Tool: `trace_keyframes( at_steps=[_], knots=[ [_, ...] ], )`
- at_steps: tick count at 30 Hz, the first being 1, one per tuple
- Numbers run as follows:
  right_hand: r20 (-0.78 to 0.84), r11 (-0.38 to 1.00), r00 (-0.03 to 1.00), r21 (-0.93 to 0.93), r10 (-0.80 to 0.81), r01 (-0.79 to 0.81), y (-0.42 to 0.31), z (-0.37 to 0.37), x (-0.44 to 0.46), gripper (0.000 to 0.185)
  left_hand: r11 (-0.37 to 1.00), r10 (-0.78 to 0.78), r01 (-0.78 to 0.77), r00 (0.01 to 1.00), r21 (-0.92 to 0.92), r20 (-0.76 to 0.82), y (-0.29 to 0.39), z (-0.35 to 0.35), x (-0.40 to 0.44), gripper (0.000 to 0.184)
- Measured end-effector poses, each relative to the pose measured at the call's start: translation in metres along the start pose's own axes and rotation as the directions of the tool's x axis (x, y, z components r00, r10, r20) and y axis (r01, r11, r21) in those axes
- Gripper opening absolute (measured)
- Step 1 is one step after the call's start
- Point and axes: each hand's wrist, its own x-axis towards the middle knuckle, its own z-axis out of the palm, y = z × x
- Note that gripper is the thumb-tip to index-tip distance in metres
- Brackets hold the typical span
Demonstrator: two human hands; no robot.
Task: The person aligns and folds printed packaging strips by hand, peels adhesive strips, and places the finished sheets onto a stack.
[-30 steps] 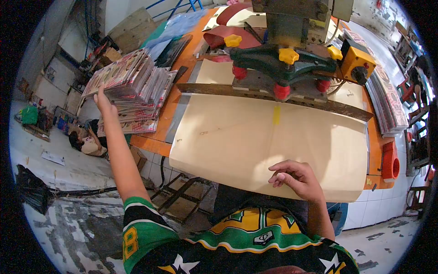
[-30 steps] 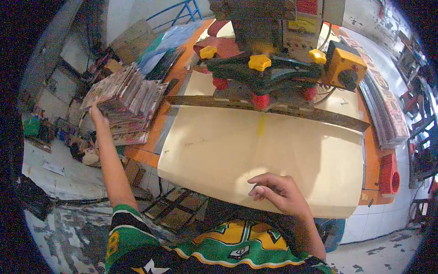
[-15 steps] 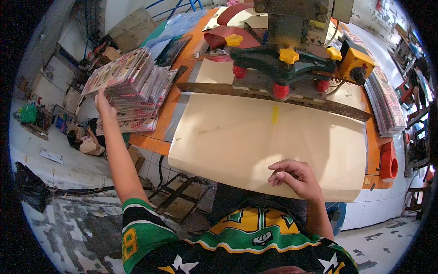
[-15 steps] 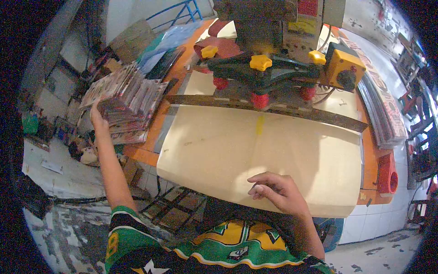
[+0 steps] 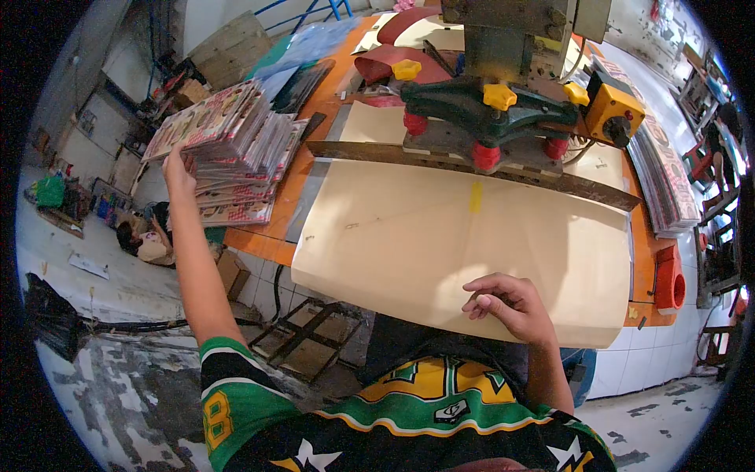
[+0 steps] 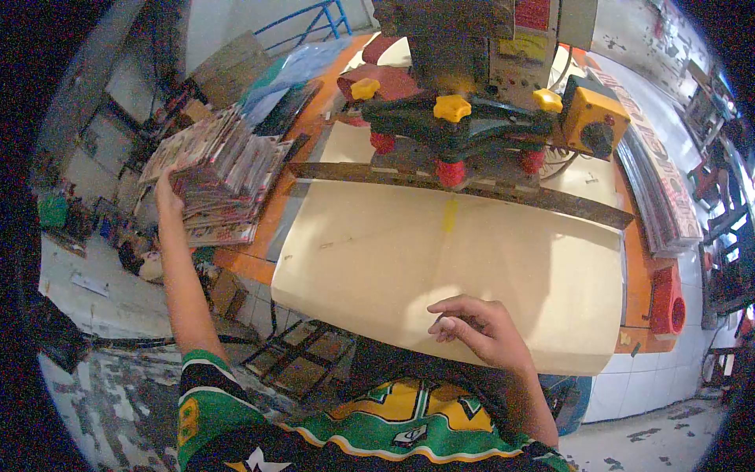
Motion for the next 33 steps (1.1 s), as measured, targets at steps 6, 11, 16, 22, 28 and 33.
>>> trace_keyframes(
  at_steps=[6, 11, 16, 22, 28, 33],
  knots=[
    [-0.002, 1.0, 1.0, 0.001, -0.004, 0.004, -0.001, 0.0, -0.001, 0.026, 0.997, -0.061, 0.059, 0.997, 0.044, 0.048, 0.01, 0.002, -0.005, 0.032],
    [0.0, 1.0, 1.0, -0.013, 0.004, -0.004, -0.002, 0.0, -0.001, 0.026, 0.997, -0.069, 0.067, 0.996, 0.044, 0.05, 0.017, 0.003, -0.007, 0.029],
    [-0.009, 1.0, 1.0, 0.001, 0.008, -0.008, -0.002, 0.001, 0.0, 0.026, 0.995, -0.079, 0.071, 0.992, 0.076, 0.095, 0.022, 0.0, 0.003, 0.04],
    [-0.009, 1.0, 1.0, -0.01, 0.011, -0.011, -0.001, 0.0, 0.0, 0.026, 0.974, -0.071, 0.054, 0.995, 0.221, 0.07, 0.036, 0.002, -0.003, 0.039],
    [-0.011, 1.0, 1.0, 0.005, 0.014, -0.014, 0.0, 0.0, 0.0, 0.027, 0.951, -0.106, 0.066, 0.987, 0.303, 0.119, 0.036, -0.002, 0.013, 0.037],
    [-0.008, 1.0, 1.0, 0.005, 0.01, -0.01, 0.0, 0.0, 0.0, 0.027, 0.962, -0.037, 0.011, 0.995, 0.272, 0.089, 0.028, 0.0, 0.018, 0.035]
  ],
)
